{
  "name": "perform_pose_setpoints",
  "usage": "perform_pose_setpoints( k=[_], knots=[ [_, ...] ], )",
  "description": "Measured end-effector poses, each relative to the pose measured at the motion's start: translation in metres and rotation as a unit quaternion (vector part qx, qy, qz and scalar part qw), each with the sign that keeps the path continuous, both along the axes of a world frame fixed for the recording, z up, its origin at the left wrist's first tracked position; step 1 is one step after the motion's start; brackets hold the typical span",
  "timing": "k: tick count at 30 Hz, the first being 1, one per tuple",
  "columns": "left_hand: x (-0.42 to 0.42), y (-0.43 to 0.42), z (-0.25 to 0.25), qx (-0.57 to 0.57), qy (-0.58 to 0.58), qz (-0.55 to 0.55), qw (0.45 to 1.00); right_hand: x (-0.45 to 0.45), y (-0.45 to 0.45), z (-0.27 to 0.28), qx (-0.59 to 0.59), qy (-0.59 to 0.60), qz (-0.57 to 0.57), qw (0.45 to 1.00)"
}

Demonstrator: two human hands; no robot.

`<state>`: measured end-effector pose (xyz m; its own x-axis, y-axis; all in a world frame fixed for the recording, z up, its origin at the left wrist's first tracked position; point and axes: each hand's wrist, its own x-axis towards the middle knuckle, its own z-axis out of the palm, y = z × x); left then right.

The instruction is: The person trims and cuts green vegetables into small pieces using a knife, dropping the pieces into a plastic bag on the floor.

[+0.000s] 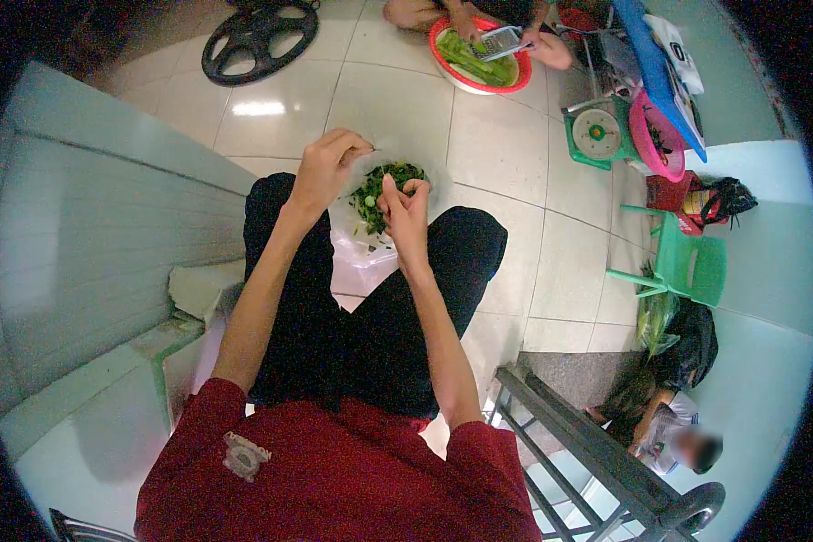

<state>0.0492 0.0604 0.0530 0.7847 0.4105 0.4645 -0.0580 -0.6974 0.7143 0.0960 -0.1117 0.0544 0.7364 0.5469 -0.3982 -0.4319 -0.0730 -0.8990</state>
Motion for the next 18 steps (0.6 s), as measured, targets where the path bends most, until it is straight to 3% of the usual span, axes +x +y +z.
perform_pose_setpoints(
  k=[5, 7, 9, 11, 18],
  knots=[
    [0.003, -0.002, -0.003, 0.0, -0.024, -0.002, 1.0, 0.001, -0.006, -0.005, 0.014, 0.01, -0.004, 1.0],
    [0.002, -0.004, 0.005, -0.008, -0.024, 0.001, 1.0, 0.004, -0.009, -0.007, -0.027, 0.075, -0.011, 0.997],
    [0.001, -0.004, 0.013, -0.083, -0.022, 0.019, 0.996, 0.006, -0.014, -0.006, -0.024, 0.077, -0.018, 0.997],
    [0.003, -0.004, 0.013, -0.081, -0.025, 0.006, 0.996, 0.008, -0.015, -0.005, -0.022, 0.077, -0.025, 0.996],
    [0.004, -0.001, 0.006, -0.089, 0.002, 0.006, 0.996, 0.019, -0.017, -0.009, 0.043, 0.062, -0.134, 0.988]
  ],
)
